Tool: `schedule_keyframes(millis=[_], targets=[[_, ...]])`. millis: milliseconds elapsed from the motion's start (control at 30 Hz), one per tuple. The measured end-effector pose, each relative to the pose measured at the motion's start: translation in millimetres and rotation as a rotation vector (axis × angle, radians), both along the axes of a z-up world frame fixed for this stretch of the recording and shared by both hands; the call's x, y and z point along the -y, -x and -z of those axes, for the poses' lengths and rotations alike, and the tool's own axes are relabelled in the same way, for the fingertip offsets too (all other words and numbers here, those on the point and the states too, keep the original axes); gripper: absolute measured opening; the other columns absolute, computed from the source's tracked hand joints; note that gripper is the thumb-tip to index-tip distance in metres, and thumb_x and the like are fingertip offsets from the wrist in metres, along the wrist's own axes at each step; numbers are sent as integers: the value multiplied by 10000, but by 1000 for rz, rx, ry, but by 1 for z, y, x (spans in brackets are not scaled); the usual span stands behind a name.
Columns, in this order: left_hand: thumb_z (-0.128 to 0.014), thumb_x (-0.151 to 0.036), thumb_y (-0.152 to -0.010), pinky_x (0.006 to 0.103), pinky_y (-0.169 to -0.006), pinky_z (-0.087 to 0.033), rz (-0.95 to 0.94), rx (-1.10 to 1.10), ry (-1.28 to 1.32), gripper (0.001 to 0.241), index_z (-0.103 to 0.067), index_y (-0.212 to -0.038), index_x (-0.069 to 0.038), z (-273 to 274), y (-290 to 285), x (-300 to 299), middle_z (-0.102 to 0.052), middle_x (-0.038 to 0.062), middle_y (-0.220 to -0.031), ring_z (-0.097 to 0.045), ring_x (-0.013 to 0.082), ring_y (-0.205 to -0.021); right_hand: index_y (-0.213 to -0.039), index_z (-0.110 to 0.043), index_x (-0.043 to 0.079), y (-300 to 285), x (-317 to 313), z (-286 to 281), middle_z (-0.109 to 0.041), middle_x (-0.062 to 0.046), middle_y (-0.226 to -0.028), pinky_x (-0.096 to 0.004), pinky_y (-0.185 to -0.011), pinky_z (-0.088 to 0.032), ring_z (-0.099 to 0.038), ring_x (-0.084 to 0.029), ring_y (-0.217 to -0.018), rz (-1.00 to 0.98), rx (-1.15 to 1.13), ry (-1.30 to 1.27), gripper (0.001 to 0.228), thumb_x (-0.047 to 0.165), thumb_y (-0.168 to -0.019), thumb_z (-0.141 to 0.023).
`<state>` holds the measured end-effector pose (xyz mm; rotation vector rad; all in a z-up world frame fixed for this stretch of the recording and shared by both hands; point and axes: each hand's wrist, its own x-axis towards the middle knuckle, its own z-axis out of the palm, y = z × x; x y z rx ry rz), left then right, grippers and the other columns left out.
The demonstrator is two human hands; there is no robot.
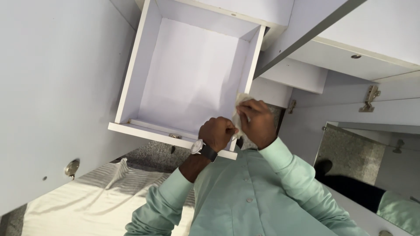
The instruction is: The person opens a white wall-mounted cabinet and wipes the interior of a drawer with a cloth. They then close the drawer and wipe the exterior surfaces of the cabinet doors and the top of the unit.
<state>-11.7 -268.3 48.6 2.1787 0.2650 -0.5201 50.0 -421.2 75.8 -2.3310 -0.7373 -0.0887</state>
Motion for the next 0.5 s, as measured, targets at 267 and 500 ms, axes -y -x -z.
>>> schedule_keyframes(millis=[267,500], targets=[[-808,-345,-803,477,-682,-588,35,-43,-219,189,-785,-811,-157,-3,32,12,-761,108,-816,-737,340,-763,-962,-782,19,34,12,7,-718,-91,-985,-394,-792,-571,-672,-300,-884,-91,-4,-32,133,-1,-833,-760],[-761,-312,-831,459,-728,-611,-4,-115,-198,113,-818,-860,-219,-21,38,5,-765,102,-857,-746,337,-779,-982,-784,19,64,12,-1,-710,-98,-994,-402,-796,-562,-649,-313,-896,-60,-16,-80,151,-8,-839,-745]])
